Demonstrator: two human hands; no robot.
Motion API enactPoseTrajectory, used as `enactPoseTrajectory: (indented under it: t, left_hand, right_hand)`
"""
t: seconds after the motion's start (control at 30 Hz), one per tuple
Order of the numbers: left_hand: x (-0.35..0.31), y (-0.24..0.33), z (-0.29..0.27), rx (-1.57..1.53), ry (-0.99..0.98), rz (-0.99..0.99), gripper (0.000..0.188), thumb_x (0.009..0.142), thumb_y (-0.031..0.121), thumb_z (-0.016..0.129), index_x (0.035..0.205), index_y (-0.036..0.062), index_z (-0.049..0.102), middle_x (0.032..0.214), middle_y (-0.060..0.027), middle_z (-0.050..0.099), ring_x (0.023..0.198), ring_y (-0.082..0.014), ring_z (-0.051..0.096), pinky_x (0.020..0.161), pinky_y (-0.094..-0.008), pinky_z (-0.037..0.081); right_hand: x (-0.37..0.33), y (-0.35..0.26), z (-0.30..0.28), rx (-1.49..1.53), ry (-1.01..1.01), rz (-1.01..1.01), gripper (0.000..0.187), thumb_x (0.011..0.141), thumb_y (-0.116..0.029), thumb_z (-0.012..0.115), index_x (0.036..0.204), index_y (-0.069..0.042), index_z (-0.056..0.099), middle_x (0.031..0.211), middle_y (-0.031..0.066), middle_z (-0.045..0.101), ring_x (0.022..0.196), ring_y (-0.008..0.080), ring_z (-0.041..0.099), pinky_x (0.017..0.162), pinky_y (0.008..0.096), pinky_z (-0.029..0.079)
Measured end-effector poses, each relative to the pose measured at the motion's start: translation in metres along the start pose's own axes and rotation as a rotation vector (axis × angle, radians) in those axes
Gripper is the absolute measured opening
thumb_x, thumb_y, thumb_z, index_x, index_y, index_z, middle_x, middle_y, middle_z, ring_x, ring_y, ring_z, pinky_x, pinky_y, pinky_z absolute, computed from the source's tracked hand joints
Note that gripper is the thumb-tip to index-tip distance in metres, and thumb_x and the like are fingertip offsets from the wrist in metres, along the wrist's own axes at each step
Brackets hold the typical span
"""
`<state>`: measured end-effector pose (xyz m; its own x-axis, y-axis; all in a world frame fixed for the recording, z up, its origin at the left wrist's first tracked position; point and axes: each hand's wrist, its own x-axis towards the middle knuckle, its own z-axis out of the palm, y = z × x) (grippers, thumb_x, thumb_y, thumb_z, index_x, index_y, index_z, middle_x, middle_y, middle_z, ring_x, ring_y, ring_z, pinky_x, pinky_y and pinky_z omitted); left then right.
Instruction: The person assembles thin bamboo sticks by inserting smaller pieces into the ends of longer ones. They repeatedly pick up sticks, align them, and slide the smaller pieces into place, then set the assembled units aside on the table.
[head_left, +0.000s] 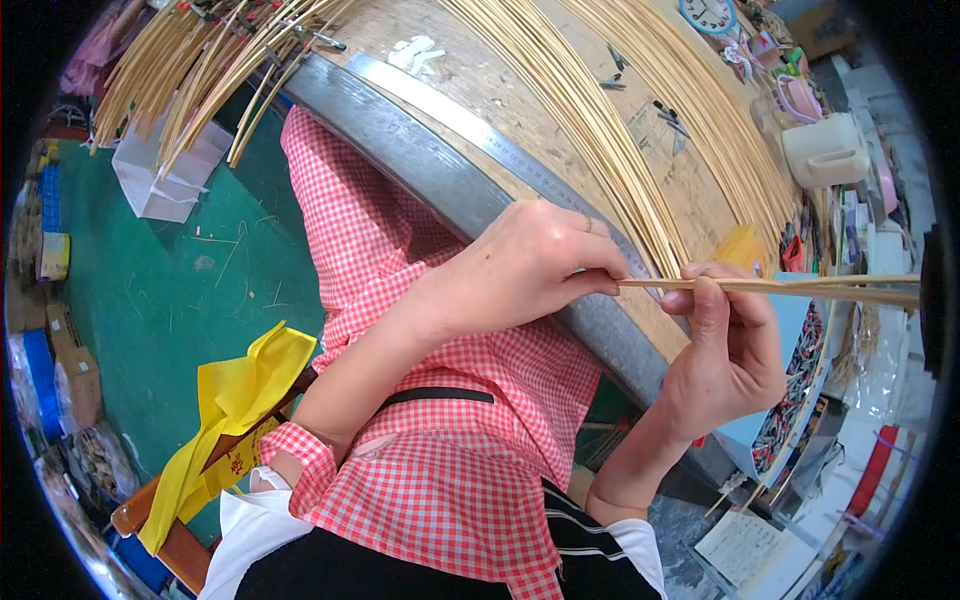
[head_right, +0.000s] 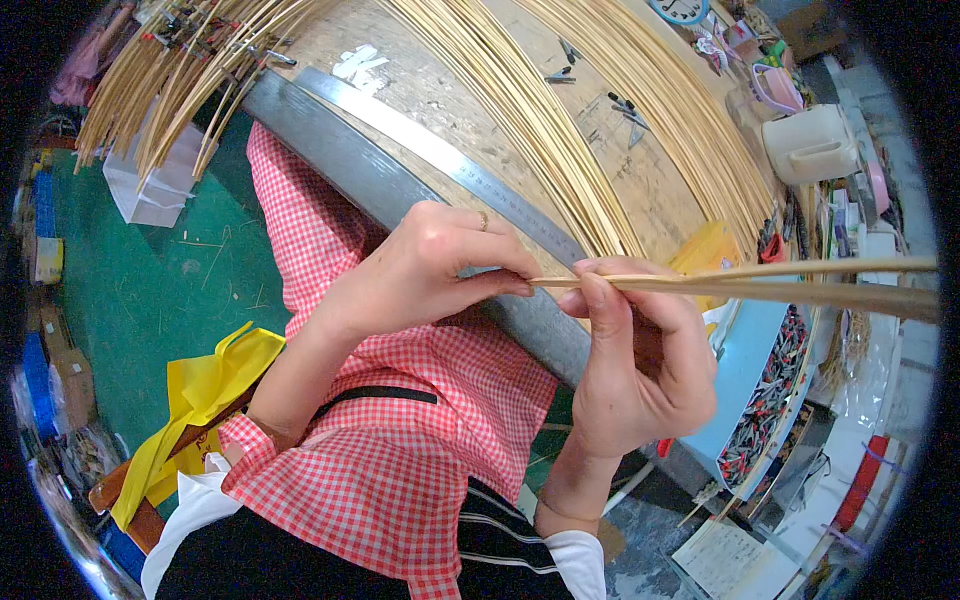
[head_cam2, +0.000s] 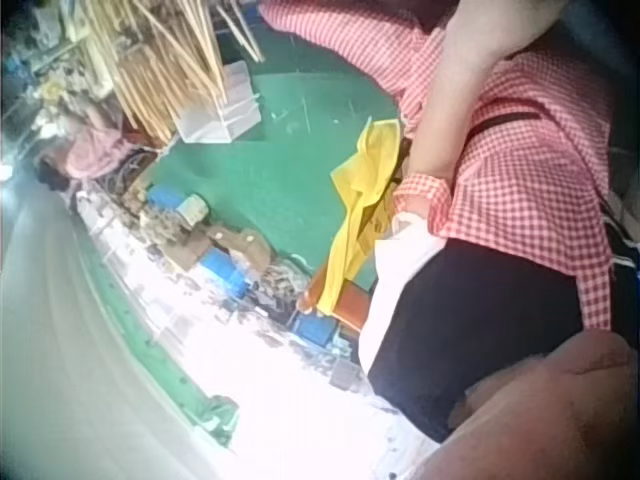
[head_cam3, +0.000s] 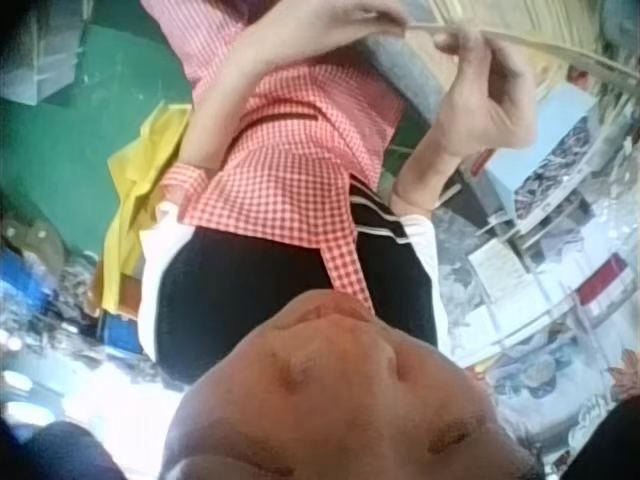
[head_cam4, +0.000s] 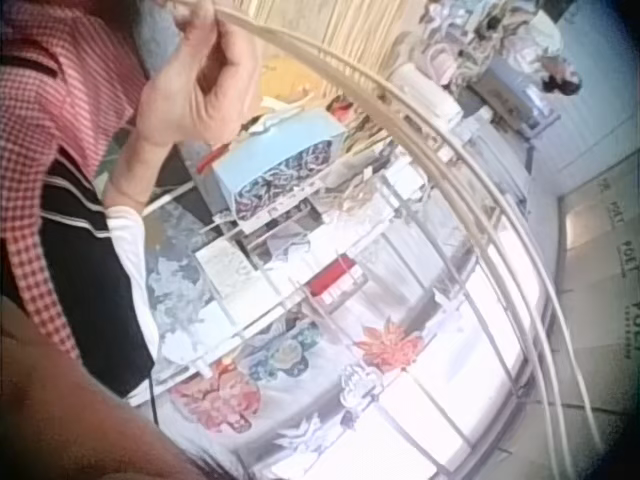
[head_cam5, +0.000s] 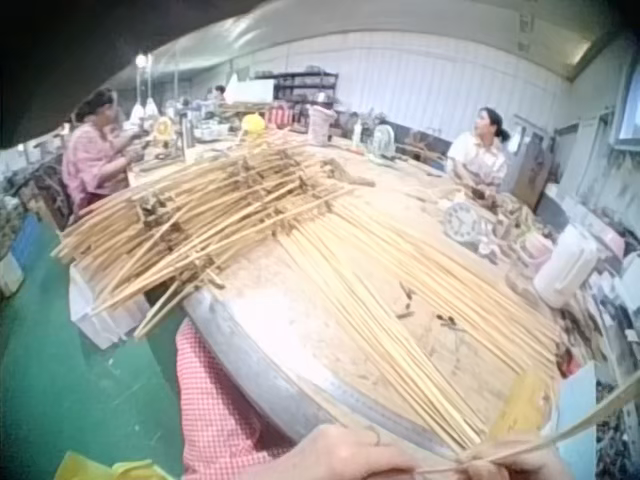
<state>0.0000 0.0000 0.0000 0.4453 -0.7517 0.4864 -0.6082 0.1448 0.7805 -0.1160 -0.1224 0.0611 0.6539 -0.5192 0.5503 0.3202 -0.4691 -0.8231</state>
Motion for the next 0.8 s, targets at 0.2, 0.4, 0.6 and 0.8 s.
enactPoseTrajectory:
  t: [0.2,0.4,0.6,0.8]
  left_hand:
    - [0.003,-0.005,0.007,-0.07,0.05,0.073,0.016,0.073,0.006,0.074,0.088,0.0072,0.071,0.083,-0.0064,0.068,0.074,-0.0232,0.065,0.065,-0.0315,0.051]
    - [0.0,-0.006,0.009,-0.177,0.027,-0.034,0.013,0.073,0.007,0.074,0.086,0.0044,0.071,0.078,-0.0102,0.067,0.072,-0.0259,0.065,0.065,-0.0339,0.051]
    - [-0.002,-0.003,0.009,-0.097,0.125,0.004,0.018,0.078,0.002,0.07,0.095,0.0012,0.07,0.079,-0.0105,0.067,0.067,-0.0232,0.065,0.061,-0.0315,0.051]
    - [-0.007,0.006,0.013,0.104,0.426,-0.059,0.017,0.082,-0.003,0.064,0.098,-0.0021,0.068,0.078,-0.0119,0.063,0.064,-0.0221,0.061,0.059,-0.0298,0.049]
  right_hand:
    - [0.001,-0.005,0.002,-0.122,-0.041,0.026,0.01,0.079,0.011,0.068,0.087,0.006,0.064,0.085,0.016,0.068,0.065,0.0155,0.064,0.059,0.0236,0.053]
    - [0.002,-0.009,0.001,-0.2,-0.084,0.036,0.01,0.077,0.01,0.07,0.083,0.005,0.064,0.081,0.0132,0.068,0.065,0.014,0.064,0.059,0.0225,0.052]
    - [0.01,0.002,0.003,-0.086,0.089,0.105,0.008,0.081,0.009,0.069,0.083,0.006,0.062,0.077,0.0114,0.067,0.061,0.014,0.065,0.058,0.0236,0.053]
    - [0.024,0.031,0.02,0.161,0.109,0.271,0.005,0.086,0.001,0.067,0.085,0.004,0.063,0.074,0.0104,0.067,0.06,0.0133,0.064,0.059,0.0239,0.053]
